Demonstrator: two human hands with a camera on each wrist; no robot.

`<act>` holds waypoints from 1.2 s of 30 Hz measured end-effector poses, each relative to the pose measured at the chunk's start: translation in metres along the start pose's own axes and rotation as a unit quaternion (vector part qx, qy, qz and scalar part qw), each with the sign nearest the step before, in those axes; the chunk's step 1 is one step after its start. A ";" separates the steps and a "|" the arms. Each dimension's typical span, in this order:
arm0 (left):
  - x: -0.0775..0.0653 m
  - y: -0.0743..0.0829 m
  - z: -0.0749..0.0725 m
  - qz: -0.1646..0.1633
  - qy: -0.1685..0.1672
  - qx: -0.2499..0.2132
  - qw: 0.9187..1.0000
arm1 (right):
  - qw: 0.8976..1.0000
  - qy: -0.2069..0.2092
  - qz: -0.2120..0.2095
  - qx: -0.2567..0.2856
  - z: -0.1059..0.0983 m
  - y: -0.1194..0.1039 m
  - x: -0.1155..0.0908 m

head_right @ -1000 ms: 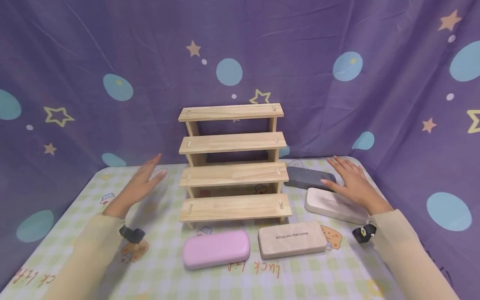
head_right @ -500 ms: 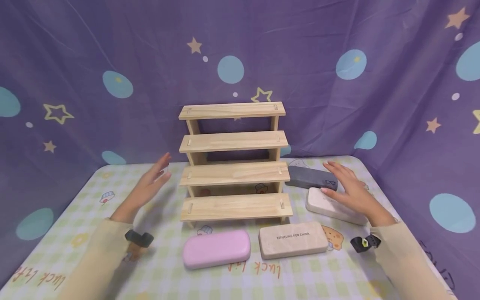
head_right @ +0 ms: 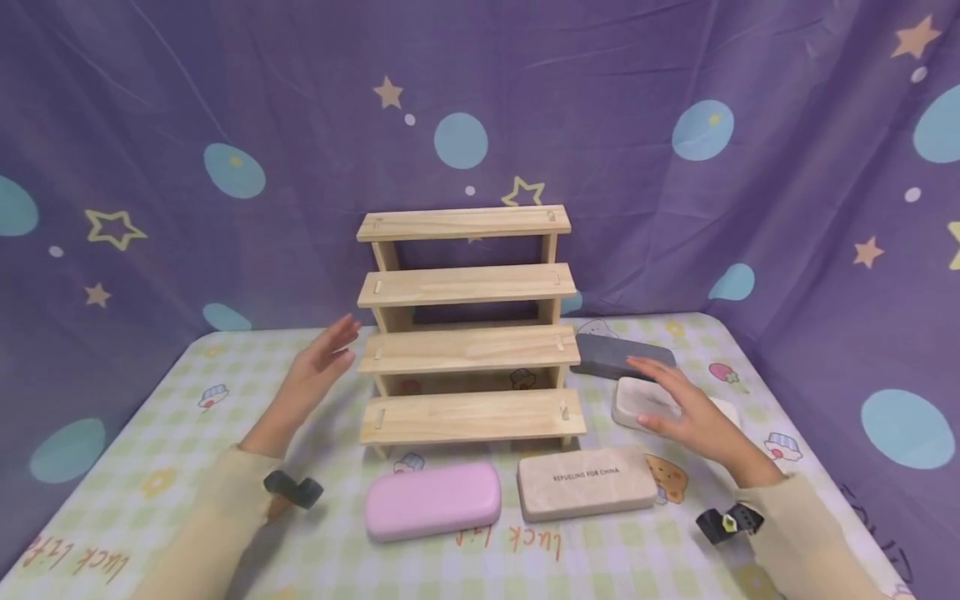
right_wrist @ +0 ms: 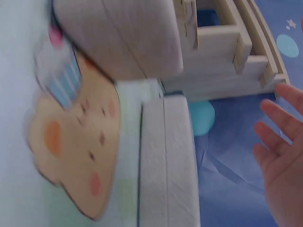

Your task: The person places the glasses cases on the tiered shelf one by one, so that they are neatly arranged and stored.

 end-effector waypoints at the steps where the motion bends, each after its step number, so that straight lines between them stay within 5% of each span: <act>1: 0.000 0.000 0.001 -0.001 0.001 -0.003 1.000 | 1.000 -0.006 -0.005 0.018 0.002 -0.002 -0.001; 9: 0.001 0.002 0.012 -0.004 0.007 -0.025 1.000 | 0.979 -0.067 -0.089 0.168 0.025 -0.012 -0.011; 16: 0.002 0.000 0.017 -0.022 0.030 -0.028 0.999 | 0.979 -0.097 -0.024 0.177 0.038 -0.013 -0.020; 19: 0.001 -0.001 0.018 -0.034 0.038 -0.029 0.998 | 0.977 -0.107 -0.038 0.181 0.044 -0.012 -0.022; 25: -0.001 -0.004 0.018 -0.049 0.047 -0.038 0.997 | 0.962 -0.123 -0.081 0.232 0.050 -0.006 -0.023; 36: 0.000 -0.006 0.017 -0.072 0.055 -0.030 0.995 | 0.936 -0.182 0.000 0.300 0.055 0.007 -0.031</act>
Point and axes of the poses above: each hand's wrist, its own x-axis towards the middle knuckle, its own z-axis out of the palm, y = z × x, the point moved 3 cm from there along x, towards the middle knuckle, and after that the axes turned 4 degrees about x, right-handed, at the moved point
